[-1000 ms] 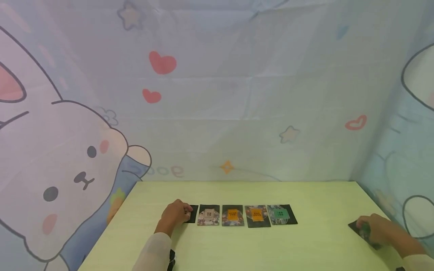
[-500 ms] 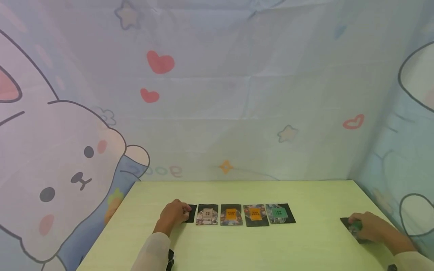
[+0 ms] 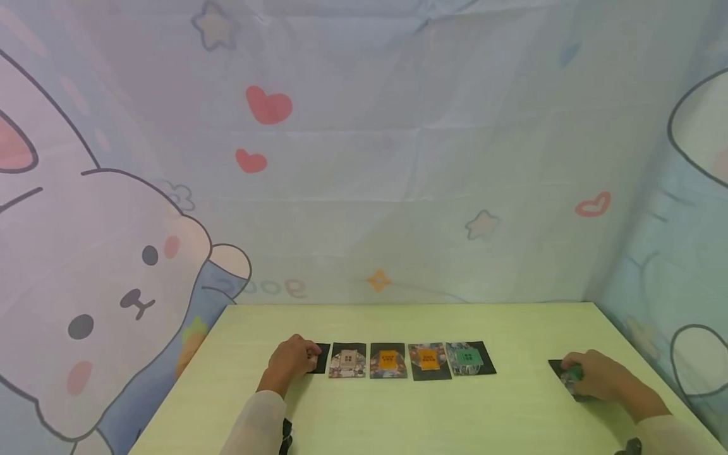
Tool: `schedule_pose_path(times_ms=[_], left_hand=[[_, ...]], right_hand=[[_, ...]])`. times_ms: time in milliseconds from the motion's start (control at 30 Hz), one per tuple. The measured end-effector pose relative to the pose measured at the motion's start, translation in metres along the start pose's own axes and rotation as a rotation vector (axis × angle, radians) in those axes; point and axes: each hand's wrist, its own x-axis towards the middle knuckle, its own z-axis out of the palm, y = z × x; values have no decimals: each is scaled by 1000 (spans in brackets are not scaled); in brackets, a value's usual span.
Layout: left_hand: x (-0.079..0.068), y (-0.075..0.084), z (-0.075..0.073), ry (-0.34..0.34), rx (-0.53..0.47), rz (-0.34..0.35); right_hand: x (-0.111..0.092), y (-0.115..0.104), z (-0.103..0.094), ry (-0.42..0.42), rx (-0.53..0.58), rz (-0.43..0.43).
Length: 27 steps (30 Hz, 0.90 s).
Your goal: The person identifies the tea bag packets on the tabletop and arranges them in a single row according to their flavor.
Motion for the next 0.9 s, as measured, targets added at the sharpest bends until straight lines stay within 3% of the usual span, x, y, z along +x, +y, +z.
schedule_pose_path(times_ms=[900], left_hand=[[2, -1, 3, -1, -3, -7]], right_hand=[[20, -37, 9, 5, -37, 29]])
